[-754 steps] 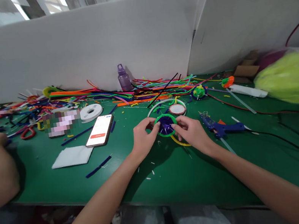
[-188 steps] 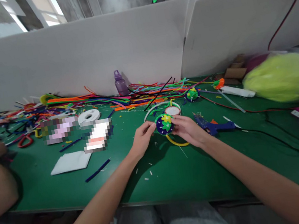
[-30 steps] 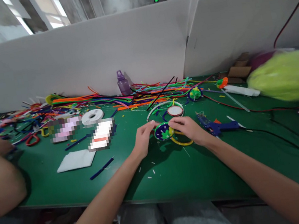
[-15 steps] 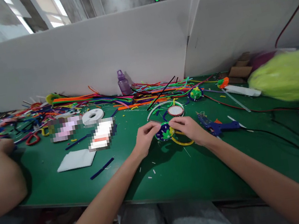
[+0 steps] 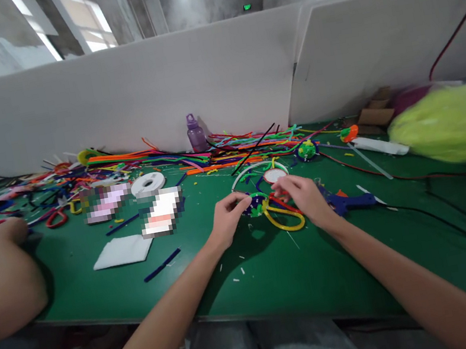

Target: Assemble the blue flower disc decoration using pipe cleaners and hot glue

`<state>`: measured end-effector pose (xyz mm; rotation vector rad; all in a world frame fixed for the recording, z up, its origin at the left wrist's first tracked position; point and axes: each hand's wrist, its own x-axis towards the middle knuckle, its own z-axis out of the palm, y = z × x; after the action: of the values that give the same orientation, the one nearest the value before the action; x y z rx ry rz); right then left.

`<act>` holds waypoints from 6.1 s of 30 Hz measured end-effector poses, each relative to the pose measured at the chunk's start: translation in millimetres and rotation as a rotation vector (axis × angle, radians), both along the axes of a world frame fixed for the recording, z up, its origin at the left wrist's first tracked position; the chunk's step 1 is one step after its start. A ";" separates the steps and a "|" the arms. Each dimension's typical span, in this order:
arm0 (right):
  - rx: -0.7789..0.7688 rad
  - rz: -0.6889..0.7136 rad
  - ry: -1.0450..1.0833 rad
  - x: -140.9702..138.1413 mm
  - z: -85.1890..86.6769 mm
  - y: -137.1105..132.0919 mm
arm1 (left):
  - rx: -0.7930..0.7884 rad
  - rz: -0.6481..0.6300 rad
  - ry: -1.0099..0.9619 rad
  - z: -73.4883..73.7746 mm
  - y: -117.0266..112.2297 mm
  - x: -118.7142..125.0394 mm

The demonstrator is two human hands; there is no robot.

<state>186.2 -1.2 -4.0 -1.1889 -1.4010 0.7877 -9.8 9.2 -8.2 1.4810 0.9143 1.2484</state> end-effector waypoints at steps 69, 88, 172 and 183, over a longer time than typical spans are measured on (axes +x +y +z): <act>-0.265 0.263 0.120 -8.6 4.3 -9.2 | -0.351 -0.132 -0.330 -6.7 3.9 2.9; -0.425 0.243 0.201 -19.2 17.2 -16.6 | -0.456 -0.288 -0.081 9.8 21.8 -29.3; -0.600 0.643 -0.132 91.1 20.4 -36.0 | -0.672 -0.328 -0.291 -6.7 20.3 -36.8; -0.567 0.640 -0.135 92.7 17.5 -34.7 | -0.670 -0.332 -0.275 -7.8 21.6 -37.3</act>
<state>279.0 -35.9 13.6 -1.2264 -1.7630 1.6598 -47.1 30.8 -15.9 0.8567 0.7584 0.7652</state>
